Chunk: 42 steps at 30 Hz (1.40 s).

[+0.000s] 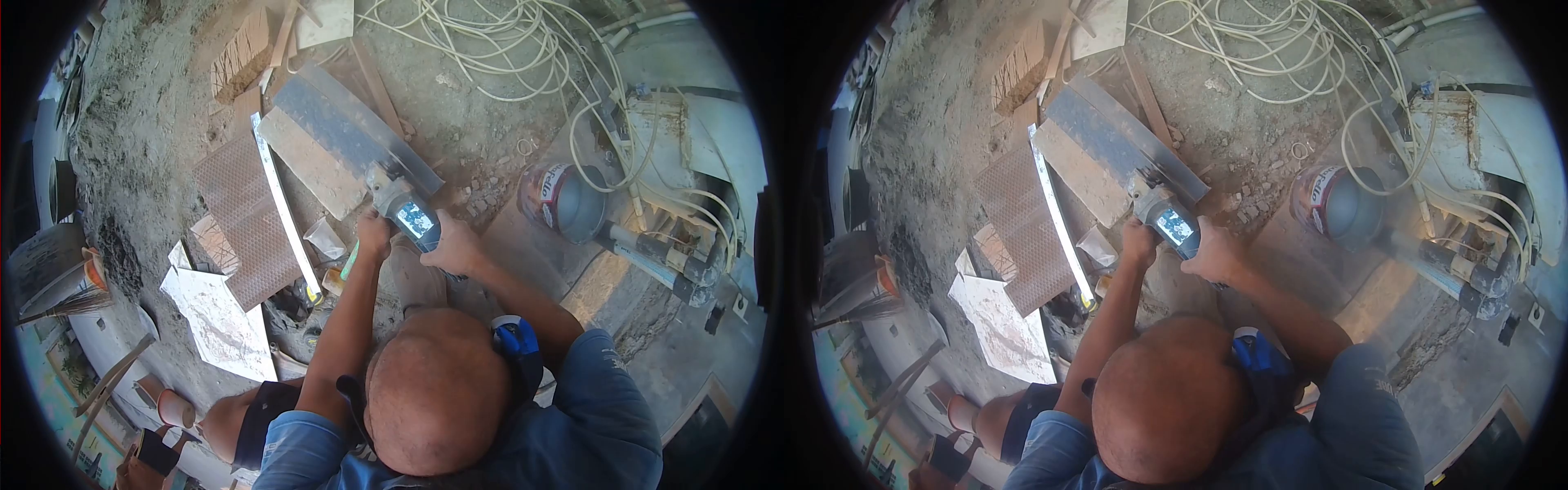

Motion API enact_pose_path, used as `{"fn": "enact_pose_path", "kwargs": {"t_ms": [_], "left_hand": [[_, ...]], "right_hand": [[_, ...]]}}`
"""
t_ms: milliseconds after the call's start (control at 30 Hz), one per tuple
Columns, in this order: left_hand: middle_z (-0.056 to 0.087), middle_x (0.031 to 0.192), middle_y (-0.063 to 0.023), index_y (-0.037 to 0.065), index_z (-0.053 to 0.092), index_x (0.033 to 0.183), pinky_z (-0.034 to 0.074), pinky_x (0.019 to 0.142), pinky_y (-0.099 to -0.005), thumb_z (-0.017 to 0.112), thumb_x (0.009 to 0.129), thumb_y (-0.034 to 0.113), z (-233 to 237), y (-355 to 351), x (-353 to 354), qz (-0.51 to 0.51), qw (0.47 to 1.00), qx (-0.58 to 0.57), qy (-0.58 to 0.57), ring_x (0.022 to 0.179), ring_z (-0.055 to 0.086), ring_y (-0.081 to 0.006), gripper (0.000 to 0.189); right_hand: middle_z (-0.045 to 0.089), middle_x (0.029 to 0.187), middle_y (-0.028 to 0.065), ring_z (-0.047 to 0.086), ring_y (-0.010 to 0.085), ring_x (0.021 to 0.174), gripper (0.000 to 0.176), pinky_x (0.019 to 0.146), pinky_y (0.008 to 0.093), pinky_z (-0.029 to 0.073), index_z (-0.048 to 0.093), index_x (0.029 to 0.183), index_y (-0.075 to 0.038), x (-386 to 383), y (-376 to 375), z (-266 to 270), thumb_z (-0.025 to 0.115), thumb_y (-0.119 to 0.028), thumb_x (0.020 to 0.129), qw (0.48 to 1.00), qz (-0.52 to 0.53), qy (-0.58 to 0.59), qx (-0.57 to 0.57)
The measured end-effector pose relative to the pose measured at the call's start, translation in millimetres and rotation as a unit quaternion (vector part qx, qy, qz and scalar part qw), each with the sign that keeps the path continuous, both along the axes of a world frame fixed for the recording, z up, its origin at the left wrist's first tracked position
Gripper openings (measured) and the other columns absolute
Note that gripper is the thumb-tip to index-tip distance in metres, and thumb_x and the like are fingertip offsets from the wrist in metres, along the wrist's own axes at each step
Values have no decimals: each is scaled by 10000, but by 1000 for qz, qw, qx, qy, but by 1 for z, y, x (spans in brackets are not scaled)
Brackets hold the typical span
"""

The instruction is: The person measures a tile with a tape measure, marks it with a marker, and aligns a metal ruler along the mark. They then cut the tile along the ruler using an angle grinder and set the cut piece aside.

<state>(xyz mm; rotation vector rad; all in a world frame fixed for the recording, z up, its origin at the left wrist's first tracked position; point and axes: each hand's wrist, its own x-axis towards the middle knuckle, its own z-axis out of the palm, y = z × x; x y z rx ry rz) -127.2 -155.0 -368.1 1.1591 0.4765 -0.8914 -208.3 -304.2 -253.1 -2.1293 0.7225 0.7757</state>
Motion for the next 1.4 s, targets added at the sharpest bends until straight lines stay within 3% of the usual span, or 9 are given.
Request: {"fn": "enact_pose_path", "kwargs": {"t_ms": [233, 567, 733, 867, 1033, 1167, 1233, 1267, 1400], "left_hand": [[713, 971, -63, 26, 657, 1107, 587, 656, -320, 598, 974, 142, -3, 1, 0, -10, 1000, 5, -2, 781, 696, -154, 186], [699, 894, -49, 38, 666, 1033, 525, 575, -260, 563, 983, 133, -7, 0, -2, 11, 1000, 21, 15, 711, 662, -122, 148], [578, 721, 9, 52, 627, 872, 422, 487, -243, 533, 993, 120, -10, 1, -2, -6, 998, 60, -4, 546, 499, -79, 167], [518, 674, 20, 64, 579, 805, 418, 486, -242, 559, 987, 132, 0, 3, 1, -50, 993, 101, -30, 513, 448, -84, 196], [566, 696, -27, 48, 577, 812, 470, 515, -269, 618, 974, 187, -6, 5, 0, -27, 999, 18, -16, 554, 528, -122, 218], [593, 724, -45, 37, 593, 843, 517, 551, -289, 612, 977, 188, 10, -3, 1, -22, 998, 62, -7, 587, 573, -141, 203], [502, 657, 6, 72, 564, 802, 403, 512, -264, 605, 984, 202, 13, -6, 1, -11, 997, 73, -3, 543, 468, -106, 228], [502, 657, 6, 72, 564, 802, 403, 512, -264, 605, 984, 202, 15, -6, 2, -9, 997, 73, -5, 543, 468, -106, 228], [562, 715, -7, 58, 599, 851, 486, 554, -273, 602, 984, 199, -2, 5, 3, -58, 996, 68, -31, 571, 525, -112, 193]], "right_hand": [[645, 1100, 293, 635, 418, 1044, 905, 907, 450, 513, 423, 1346, 92, -16, -3, 0, 793, -285, 611, 1000, -4, -21, 4], [641, 1129, 285, 637, 400, 1069, 914, 928, 445, 512, 391, 1387, 63, -30, -8, 9, 787, -285, 641, 999, 2, 33, 17], [668, 1058, 271, 667, 400, 992, 915, 884, 447, 531, 387, 1388, 65, -33, -11, 19, 784, -283, 640, 998, 0, 55, 26], [675, 1038, 263, 674, 398, 972, 902, 873, 445, 538, 395, 1380, 60, -44, -13, 17, 779, -287, 641, 999, -2, 44, 29], [672, 1050, 264, 673, 393, 986, 898, 888, 439, 538, 407, 1369, 48, -55, -16, 26, 787, -294, 631, 996, -4, 78, 37], [673, 1062, 266, 675, 385, 992, 917, 892, 428, 540, 406, 1387, 46, -59, -18, 31, 788, -291, 625, 995, -3, 100, 29], [674, 1063, 265, 677, 382, 991, 921, 892, 425, 541, 404, 1393, 47, -57, -18, 33, 787, -287, 625, 994, -6, 100, 33], [673, 1065, 268, 677, 379, 993, 927, 894, 424, 541, 402, 1397, 51, -56, -18, 33, 785, -283, 622, 994, -10, 100, 36], [670, 1057, 275, 678, 378, 990, 926, 888, 426, 540, 401, 1390, 65, -46, -18, 27, 783, -269, 615, 995, -20, 78, 56]]}}
